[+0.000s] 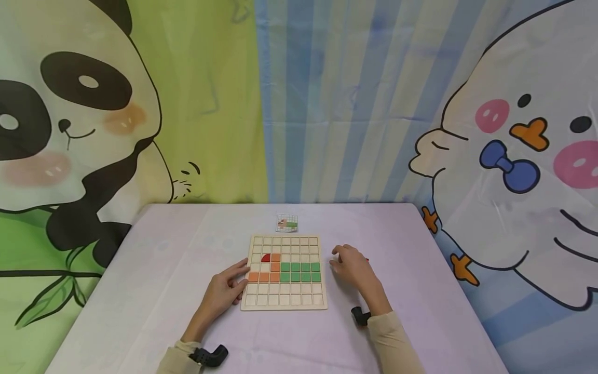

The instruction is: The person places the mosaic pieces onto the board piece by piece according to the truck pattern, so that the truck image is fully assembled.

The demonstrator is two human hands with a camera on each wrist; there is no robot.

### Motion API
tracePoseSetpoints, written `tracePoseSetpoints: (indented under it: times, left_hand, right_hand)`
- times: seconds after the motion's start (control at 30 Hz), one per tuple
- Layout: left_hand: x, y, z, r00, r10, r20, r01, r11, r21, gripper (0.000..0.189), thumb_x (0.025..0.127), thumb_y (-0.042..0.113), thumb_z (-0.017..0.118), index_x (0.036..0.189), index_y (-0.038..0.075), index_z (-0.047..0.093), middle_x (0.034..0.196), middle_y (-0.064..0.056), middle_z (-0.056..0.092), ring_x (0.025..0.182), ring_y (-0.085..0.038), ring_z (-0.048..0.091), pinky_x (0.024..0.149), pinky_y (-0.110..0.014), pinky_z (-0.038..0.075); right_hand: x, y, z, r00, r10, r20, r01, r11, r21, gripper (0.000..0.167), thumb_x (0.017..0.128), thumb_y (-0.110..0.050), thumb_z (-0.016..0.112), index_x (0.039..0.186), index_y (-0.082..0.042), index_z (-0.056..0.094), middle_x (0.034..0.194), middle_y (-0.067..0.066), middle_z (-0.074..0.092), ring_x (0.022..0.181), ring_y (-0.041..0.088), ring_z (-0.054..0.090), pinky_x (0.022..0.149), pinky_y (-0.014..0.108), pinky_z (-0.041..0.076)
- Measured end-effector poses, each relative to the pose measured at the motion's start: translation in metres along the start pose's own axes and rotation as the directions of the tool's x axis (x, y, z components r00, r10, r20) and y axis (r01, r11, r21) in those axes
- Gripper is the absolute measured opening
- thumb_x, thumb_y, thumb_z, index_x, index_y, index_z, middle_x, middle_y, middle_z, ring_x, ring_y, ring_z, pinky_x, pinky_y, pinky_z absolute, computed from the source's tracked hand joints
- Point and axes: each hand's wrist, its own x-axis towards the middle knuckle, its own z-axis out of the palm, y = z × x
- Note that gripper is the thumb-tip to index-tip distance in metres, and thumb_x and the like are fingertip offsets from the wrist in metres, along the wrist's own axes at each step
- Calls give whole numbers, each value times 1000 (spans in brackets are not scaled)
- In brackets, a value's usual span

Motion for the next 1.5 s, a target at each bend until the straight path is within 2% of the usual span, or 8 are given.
tracePoseSetpoints:
  times: [0.13,0.33,0.53,0.8,1.0,1.5]
  left_hand:
    - [0,0,0,1000,-4,-5,4,1000,2,41,97,4,74,138,7,71,158,-2,59,46,-10,58,44,-25,50]
    - [0,-1,0,1000,6,-6,-6,1000,-3,41,97,3,74,138,6,70,158,-3,59,46,-9,58,44,-25,51]
    - [1,-3,-1,1000,17,0,-17,1000,-6,41,97,4,74,138,6,71,158,-3,59,46,-10,58,44,-25,51]
    - [1,-4,0,1000,27,-4,-27,1000,3,40,97,4,73,137,6,71,158,-5,59,46,-7,58,43,-25,51]
    - [1,-2,0,1000,26,-16,-26,1000,8,40,97,4,74,138,6,71,157,-4,60,46,-8,57,43,-25,50]
    - [0,-2,1,1000,14,-6,-14,1000,-2,41,97,3,74,138,6,70,158,-4,59,46,-10,58,44,-25,51]
  right_hand:
    - [-5,22,-7,998,62,10,-62,998,0,31,97,-19,77,123,-2,72,91,6,66,76,18,56,68,33,50]
    - [-14,54,-13,998,58,-14,-57,998,30,29,96,-13,76,120,2,72,85,6,64,74,17,55,66,32,48]
    - [-20,72,-12,993,121,11,-122,992,41,25,97,-15,76,117,0,72,87,7,65,78,19,56,68,32,50]
    - [-25,84,-14,988,153,1,-153,987,52,26,96,-13,75,117,1,70,91,11,68,80,22,58,71,38,55]
    - [-26,89,-14,982,188,25,-189,980,54,27,96,-15,75,119,-1,70,91,10,66,80,22,57,70,34,53]
    - [-24,93,-12,983,181,29,-183,981,66,26,97,-14,74,118,1,69,90,10,66,79,22,57,68,34,53]
